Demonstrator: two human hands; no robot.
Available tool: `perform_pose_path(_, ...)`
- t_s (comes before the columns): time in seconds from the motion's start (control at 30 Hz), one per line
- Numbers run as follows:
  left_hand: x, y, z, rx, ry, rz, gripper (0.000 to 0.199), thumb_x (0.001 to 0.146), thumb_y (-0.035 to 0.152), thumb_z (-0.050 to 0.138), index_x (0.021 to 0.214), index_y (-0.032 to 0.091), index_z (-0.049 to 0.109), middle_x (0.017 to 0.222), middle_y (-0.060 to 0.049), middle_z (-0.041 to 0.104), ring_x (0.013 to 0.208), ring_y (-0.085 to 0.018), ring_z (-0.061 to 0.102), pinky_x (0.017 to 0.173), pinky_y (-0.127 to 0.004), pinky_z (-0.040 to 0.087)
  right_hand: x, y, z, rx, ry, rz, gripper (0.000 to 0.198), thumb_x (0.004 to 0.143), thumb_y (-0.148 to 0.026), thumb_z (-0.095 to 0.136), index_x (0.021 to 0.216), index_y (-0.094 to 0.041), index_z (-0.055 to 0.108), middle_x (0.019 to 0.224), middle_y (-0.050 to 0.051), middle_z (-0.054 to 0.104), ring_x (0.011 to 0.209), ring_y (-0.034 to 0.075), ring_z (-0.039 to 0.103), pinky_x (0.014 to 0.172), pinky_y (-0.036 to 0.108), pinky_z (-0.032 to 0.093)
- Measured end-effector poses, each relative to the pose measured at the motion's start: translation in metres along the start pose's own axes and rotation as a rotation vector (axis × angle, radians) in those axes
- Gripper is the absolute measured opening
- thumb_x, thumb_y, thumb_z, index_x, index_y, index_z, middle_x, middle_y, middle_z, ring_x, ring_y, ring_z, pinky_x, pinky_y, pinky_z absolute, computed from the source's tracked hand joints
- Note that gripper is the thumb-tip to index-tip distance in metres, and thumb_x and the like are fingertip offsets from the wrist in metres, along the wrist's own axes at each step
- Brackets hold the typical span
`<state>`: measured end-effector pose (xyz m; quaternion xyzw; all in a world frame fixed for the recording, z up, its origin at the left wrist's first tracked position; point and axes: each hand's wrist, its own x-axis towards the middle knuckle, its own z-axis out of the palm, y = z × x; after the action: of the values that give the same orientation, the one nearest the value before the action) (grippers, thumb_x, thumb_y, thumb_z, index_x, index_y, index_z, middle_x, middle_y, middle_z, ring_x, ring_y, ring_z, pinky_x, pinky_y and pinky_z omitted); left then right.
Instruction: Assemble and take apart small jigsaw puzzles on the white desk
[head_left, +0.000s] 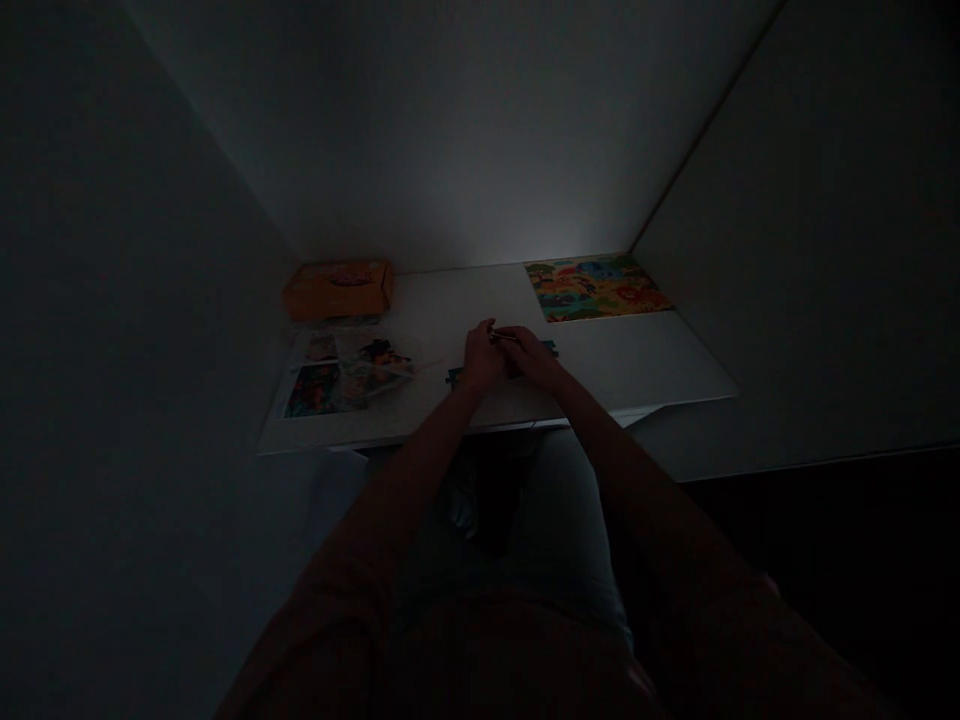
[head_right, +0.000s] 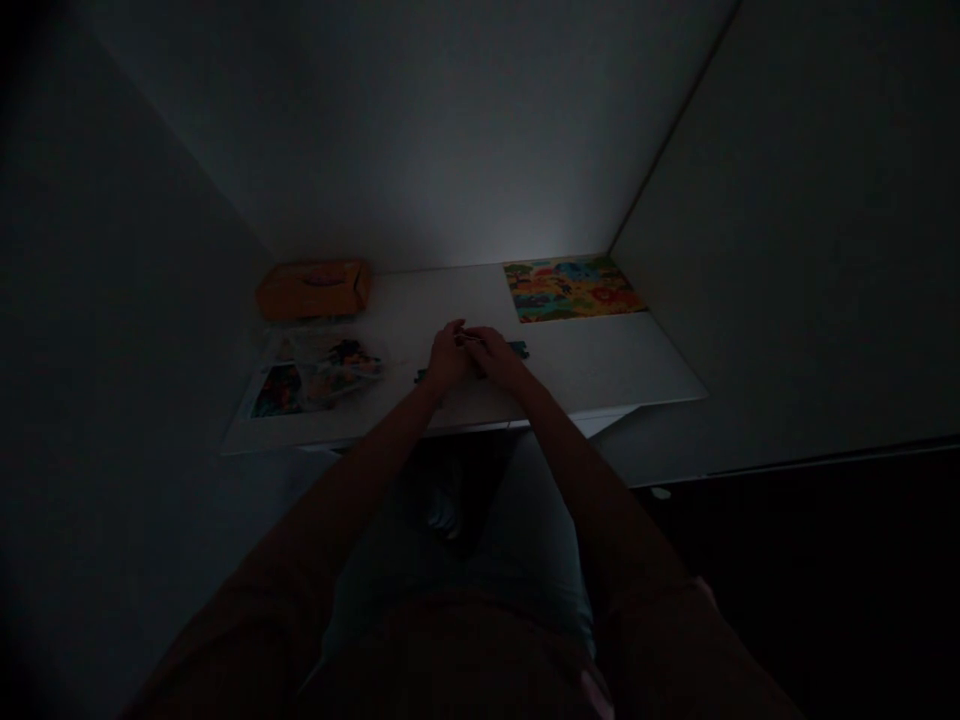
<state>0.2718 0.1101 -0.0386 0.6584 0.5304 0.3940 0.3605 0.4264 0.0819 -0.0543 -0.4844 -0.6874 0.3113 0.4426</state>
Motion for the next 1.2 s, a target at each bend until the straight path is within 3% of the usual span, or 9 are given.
perform_pose_path(0.13,0.001,0.000,-0.006,-0.055,-0.030,-0.017,0.066,0.085,0.003,0.075,0.150,0.010,0.067,0.144,-0.024,0.072,0.136,-0.035,0.070,0.123,-0.051,0.053,0.002,-0.005,0.005,-0.035,0.020,-0.009,0.061,0.104,-0.071,0.062,0.134,-0.019,0.070,0.136,0.016,0.069,0.129,0.027,0.066,0.121,0.047,0.051)
perform_pose_path(0.27,-0.001,0.000,-0.018,-0.089,-0.051,-0.058,0.060,0.086,0.006,0.080,0.145,0.012,0.070,0.128,-0.019,0.079,0.118,-0.030,0.077,0.113,-0.046,0.059,0.002,-0.011,-0.004,-0.076,0.028,0.080,0.061,0.106,-0.076,0.056,0.122,-0.019,0.072,0.125,0.014,0.073,0.116,0.025,0.069,0.111,0.042,0.055)
perform_pose_path(0.43,-0.001,-0.002,-0.038,-0.161,-0.020,-0.115,0.052,0.087,0.010,0.084,0.139,0.010,0.074,0.119,-0.017,0.081,0.107,-0.026,0.079,0.100,-0.040,0.063,-0.005,-0.011,-0.026,-0.019,0.284,0.116,0.077,0.100,-0.092,0.055,0.116,-0.018,0.069,0.125,0.015,0.074,0.113,0.024,0.069,0.106,0.040,0.056)
perform_pose_path(0.57,-0.001,0.004,-0.045,-0.395,-0.009,-0.190,0.049,0.090,0.014,0.084,0.138,0.014,0.074,0.126,-0.015,0.079,0.106,-0.021,0.078,0.097,-0.034,0.064,-0.012,-0.004,-0.035,0.170,0.428,0.279,0.078,0.092,-0.090,0.065,0.121,-0.018,0.065,0.131,0.016,0.073,0.111,0.023,0.071,0.095,0.035,0.059)
perform_pose_path(0.73,-0.003,0.026,-0.028,-0.667,-0.118,-0.146,0.043,0.095,0.016,0.081,0.137,0.015,0.072,0.126,-0.012,0.079,0.106,-0.017,0.077,0.099,-0.032,0.064,-0.010,-0.012,-0.024,0.549,0.377,0.418,0.063,0.100,-0.078,0.065,0.125,-0.020,0.062,0.136,0.012,0.072,0.106,0.020,0.074,0.074,0.025,0.057)
perform_pose_path(0.83,-0.003,0.038,-0.015,-0.607,-0.131,-0.107,0.031,0.099,0.021,0.082,0.128,0.015,0.073,0.124,-0.012,0.078,0.102,-0.017,0.076,0.093,-0.032,0.066,-0.002,-0.020,-0.017,0.688,0.351,0.436,0.060,0.107,-0.079,0.055,0.121,-0.022,0.062,0.127,0.011,0.073,0.098,0.018,0.073,0.064,0.022,0.053)
perform_pose_path(0.97,-0.002,0.049,-0.009,-0.430,-0.037,-0.088,0.020,0.102,0.024,0.080,0.119,0.017,0.072,0.117,-0.009,0.078,0.096,-0.018,0.075,0.081,-0.028,0.065,0.005,-0.023,-0.015,0.806,0.371,0.460,0.050,0.104,-0.070,0.066,0.111,-0.021,0.058,0.106,0.007,0.071,0.082,0.014,0.066,0.062,0.020,0.050)
perform_pose_path(1.2,-0.008,0.046,-0.014,-0.268,-0.004,-0.101,0.019,0.100,0.021,0.078,0.119,0.017,0.075,0.107,-0.007,0.078,0.087,-0.018,0.072,0.067,-0.025,0.057,-0.004,-0.017,-0.004,0.637,0.466,0.374,0.068,0.096,-0.083,0.062,0.132,-0.025,0.060,0.114,0.007,0.072,0.094,0.016,0.070,0.069,0.023,0.054)
